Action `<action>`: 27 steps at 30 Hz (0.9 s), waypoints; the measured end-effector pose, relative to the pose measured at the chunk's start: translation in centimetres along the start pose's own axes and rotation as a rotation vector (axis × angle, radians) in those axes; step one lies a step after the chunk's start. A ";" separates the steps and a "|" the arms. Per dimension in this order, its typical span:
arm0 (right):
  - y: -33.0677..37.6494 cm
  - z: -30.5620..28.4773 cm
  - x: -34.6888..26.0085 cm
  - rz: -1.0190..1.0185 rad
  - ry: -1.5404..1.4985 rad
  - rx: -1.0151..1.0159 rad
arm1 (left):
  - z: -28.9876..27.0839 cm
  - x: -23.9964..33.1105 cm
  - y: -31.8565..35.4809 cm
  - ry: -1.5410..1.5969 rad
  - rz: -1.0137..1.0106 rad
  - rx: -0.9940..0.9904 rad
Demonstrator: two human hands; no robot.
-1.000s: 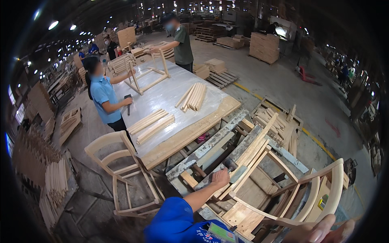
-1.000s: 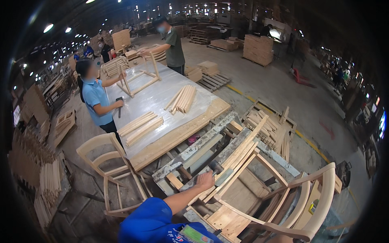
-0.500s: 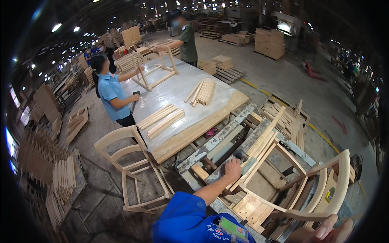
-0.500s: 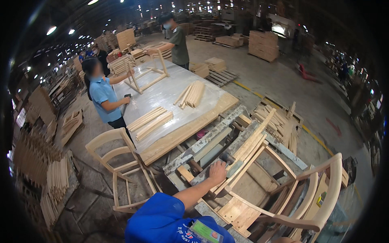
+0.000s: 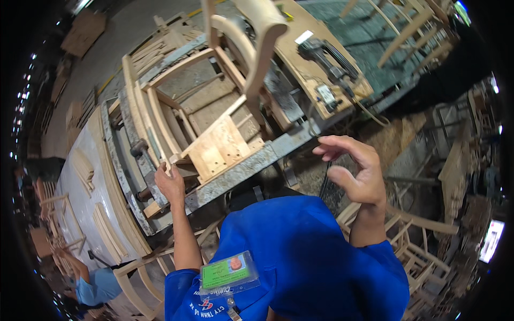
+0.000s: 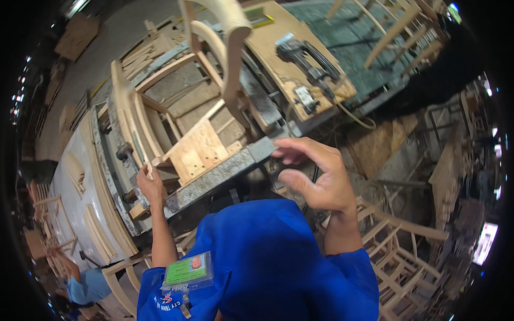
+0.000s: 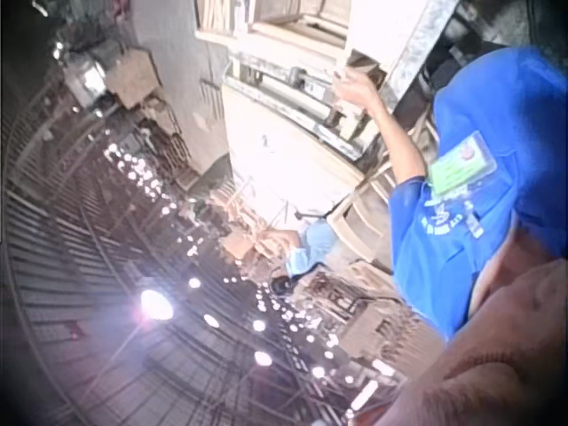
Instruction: The person assembles wooden chair frames using a cordless drill. They position chair parts on a jig, drill screws to secure joints, and move completed frames to a nearby table.
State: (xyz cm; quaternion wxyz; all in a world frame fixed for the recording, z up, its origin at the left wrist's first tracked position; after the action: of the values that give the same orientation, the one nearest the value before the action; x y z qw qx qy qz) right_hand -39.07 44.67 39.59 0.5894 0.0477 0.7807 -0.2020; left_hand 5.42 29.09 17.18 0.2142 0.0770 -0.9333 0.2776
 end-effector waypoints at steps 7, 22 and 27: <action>10.9 -7.1 10.1 0.429 0.463 0.208 | 3.2 7.4 0.8 0.087 0.176 -0.075; -7.2 -4.6 24.4 0.408 0.904 0.443 | 13.3 11.3 1.1 -0.032 0.325 -0.302; -7.9 -2.6 25.6 0.313 0.898 0.666 | 13.0 10.2 0.5 -0.003 0.247 -0.319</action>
State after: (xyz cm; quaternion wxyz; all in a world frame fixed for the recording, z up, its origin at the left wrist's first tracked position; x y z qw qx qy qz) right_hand -51.56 34.21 18.16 0.1765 0.4263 0.8323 -0.3072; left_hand -8.52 22.14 11.66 0.1866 -0.0727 -0.9681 0.1504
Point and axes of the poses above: each hand's wrist, its own y-axis away from the middle knuckle, its own z-axis out of the palm, x = y × z, the point moved 3 cm from there along -y, towards the middle knuckle, and after that the axes turned 13 degrees about x, right-handed, at the moved point
